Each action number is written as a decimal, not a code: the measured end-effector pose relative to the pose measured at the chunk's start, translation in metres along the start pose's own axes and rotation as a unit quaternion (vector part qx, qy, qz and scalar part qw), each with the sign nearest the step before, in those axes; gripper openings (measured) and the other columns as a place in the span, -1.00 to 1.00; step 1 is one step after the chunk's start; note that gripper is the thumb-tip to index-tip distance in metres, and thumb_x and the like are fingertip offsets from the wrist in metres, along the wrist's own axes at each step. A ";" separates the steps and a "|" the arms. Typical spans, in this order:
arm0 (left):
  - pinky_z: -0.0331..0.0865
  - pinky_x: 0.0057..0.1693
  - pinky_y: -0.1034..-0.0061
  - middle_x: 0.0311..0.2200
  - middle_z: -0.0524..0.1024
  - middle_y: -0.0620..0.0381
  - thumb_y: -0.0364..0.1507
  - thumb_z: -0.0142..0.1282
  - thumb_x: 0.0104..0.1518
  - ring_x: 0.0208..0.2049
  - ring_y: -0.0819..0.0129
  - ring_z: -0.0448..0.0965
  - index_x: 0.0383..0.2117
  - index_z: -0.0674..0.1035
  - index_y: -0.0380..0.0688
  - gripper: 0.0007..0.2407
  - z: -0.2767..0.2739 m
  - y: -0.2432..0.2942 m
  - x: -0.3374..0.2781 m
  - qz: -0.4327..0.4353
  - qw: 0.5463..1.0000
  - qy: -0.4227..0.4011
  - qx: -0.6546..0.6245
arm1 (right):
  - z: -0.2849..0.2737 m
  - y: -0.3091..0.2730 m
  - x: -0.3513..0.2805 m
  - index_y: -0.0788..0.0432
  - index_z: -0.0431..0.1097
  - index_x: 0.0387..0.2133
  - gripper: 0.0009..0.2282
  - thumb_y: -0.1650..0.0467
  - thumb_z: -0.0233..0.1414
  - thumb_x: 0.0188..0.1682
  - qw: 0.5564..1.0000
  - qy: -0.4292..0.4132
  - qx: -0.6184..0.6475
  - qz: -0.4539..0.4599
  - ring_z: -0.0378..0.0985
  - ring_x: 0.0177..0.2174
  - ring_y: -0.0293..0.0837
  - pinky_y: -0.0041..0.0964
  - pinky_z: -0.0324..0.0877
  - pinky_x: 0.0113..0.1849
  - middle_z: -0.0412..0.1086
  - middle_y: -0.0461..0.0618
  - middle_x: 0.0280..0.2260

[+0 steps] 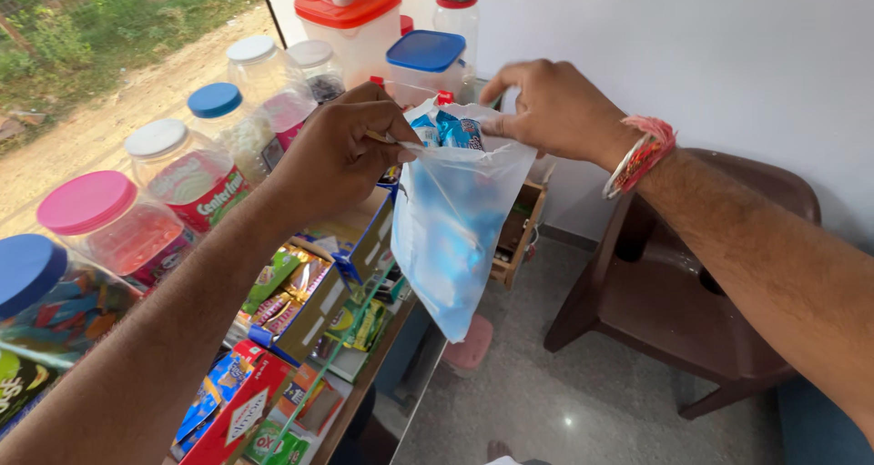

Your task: The person packs various snack items from a display counter into a plastic bag. They handle multiple snack packets, place them into the bag, and then move to a table to handle a larger bag of snacks.

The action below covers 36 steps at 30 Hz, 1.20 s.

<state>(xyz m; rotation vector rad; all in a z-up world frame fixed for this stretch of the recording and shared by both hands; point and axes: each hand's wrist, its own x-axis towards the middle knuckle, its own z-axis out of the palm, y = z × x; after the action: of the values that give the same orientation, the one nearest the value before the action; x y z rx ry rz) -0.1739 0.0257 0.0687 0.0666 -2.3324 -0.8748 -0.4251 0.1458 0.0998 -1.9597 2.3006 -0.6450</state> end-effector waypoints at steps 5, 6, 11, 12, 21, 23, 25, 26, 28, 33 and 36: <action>0.50 -0.14 0.56 -0.26 0.45 0.12 -0.63 0.19 0.17 -0.25 0.45 0.57 -0.33 0.59 -0.27 -0.96 0.005 0.007 0.006 -0.023 1.000 -0.002 0.010 | 0.005 0.015 0.003 0.18 0.62 -0.37 -0.79 0.28 0.25 -0.11 0.999 -0.037 -0.019 0.002 0.53 -0.63 -0.16 -0.24 0.43 -0.42 0.53 0.02 -0.58; 0.50 -0.13 0.55 -0.27 0.44 0.11 -0.63 0.20 0.18 -0.25 0.45 0.57 -0.33 0.59 -0.27 -0.97 0.003 0.012 0.006 -0.028 1.000 -0.004 0.003 | 0.006 0.015 0.003 0.18 0.62 -0.37 -0.80 0.28 0.24 -0.08 1.000 -0.021 -0.015 -0.008 0.52 -0.63 -0.16 -0.23 0.43 -0.43 0.53 0.03 -0.58; 0.45 -0.23 0.41 -0.38 0.51 0.10 -0.55 0.24 0.13 -0.35 0.35 0.58 -0.32 0.62 -0.23 -0.94 -0.018 0.055 -0.010 0.004 0.986 -0.047 0.159 | 0.001 0.004 0.011 0.17 0.63 -0.36 -0.83 0.30 0.23 -0.05 0.992 0.065 0.021 -0.103 0.51 -0.62 -0.19 -0.24 0.41 -0.44 0.53 0.02 -0.56; 0.43 -0.26 0.37 -0.39 0.51 0.10 -0.53 0.24 0.14 -0.36 0.33 0.58 -0.31 0.62 -0.22 -0.93 -0.022 0.066 -0.014 0.013 0.981 -0.061 0.182 | -0.002 -0.002 0.017 0.17 0.63 -0.35 -0.83 0.30 0.23 -0.04 0.985 0.081 0.013 -0.150 0.51 -0.61 -0.19 -0.25 0.41 -0.43 0.53 0.02 -0.54; 0.39 -0.12 0.10 -0.38 0.48 0.04 -0.52 0.27 0.06 -0.28 0.02 0.51 -0.36 0.60 -0.23 -0.91 -0.028 0.135 -0.028 0.233 0.894 0.013 0.382 | -0.004 -0.098 0.093 0.23 0.52 -0.18 -0.88 0.42 0.14 0.09 0.809 0.122 -0.024 -0.575 0.60 -0.27 -0.08 -0.23 0.46 -0.25 0.55 0.05 -0.21; 0.40 -0.24 0.15 -0.35 0.49 0.05 -0.52 0.23 0.09 -0.35 0.07 0.55 -0.35 0.60 -0.19 -0.93 -0.025 0.131 -0.026 0.145 0.883 0.024 0.446 | 0.009 -0.132 0.109 0.24 0.47 -0.16 -0.84 0.38 0.14 0.11 0.846 0.013 0.067 -0.528 0.59 -0.32 -0.12 -0.22 0.44 -0.30 0.51 0.01 -0.29; 0.43 -0.33 0.19 -0.35 0.51 0.06 -0.52 0.20 0.07 -0.39 0.10 0.59 -0.34 0.60 -0.17 -0.92 -0.023 0.122 -0.027 0.083 0.858 0.039 0.506 | 0.020 -0.164 0.123 0.22 0.51 -0.21 -0.86 0.37 0.18 0.13 0.810 0.046 0.041 -0.583 0.59 -0.34 -0.06 -0.17 0.44 -0.29 0.54 0.02 -0.31; 0.44 -0.35 0.20 -0.36 0.51 0.06 -0.52 0.19 0.04 -0.40 0.12 0.61 -0.34 0.60 -0.16 -0.91 -0.024 0.116 -0.029 0.065 0.841 0.049 0.535 | 0.026 -0.180 0.128 0.21 0.53 -0.24 -0.87 0.37 0.20 0.13 0.790 0.063 0.029 -0.609 0.59 -0.36 -0.04 -0.15 0.44 -0.29 0.55 0.02 -0.32; 0.47 -0.37 0.23 -0.36 0.52 0.05 -0.52 0.17 0.00 -0.39 0.14 0.63 -0.36 0.60 -0.17 -0.90 -0.028 0.103 -0.037 0.030 0.806 0.051 0.589 | 0.039 -0.208 0.134 0.22 0.51 -0.24 -0.92 0.43 0.18 0.10 0.781 0.053 0.067 -0.619 0.61 -0.36 -0.08 -0.20 0.45 -0.31 0.54 0.01 -0.33; 0.51 -0.33 0.33 -0.35 0.56 -0.02 -0.51 0.15 0.00 -0.29 0.13 0.65 -0.40 0.59 -0.23 -0.91 -0.037 0.061 -0.070 -0.014 0.746 0.040 0.665 | 0.068 -0.253 0.143 0.22 0.51 -0.29 -0.98 0.50 0.15 0.06 0.745 -0.046 0.195 -0.637 0.68 -0.33 -0.17 -0.29 0.51 -0.25 0.56 -0.03 -0.37; 0.48 -0.31 0.36 -0.35 0.57 -0.03 -0.46 0.13 0.02 -0.27 0.14 0.62 -0.39 0.60 -0.22 -0.88 -0.040 0.033 -0.085 -0.077 0.700 -0.023 0.709 | 0.096 -0.271 0.140 0.21 0.56 -0.32 -0.94 0.51 0.20 -0.04 0.715 -0.052 0.222 -0.661 0.66 -0.35 -0.14 -0.25 0.51 -0.25 0.58 -0.01 -0.37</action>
<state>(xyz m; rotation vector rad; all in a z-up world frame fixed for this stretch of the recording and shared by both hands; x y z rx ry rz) -0.0773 0.0499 0.0646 0.8698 -2.4647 1.0610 -0.1705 -0.0438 0.1364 -2.8765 0.1971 -0.9049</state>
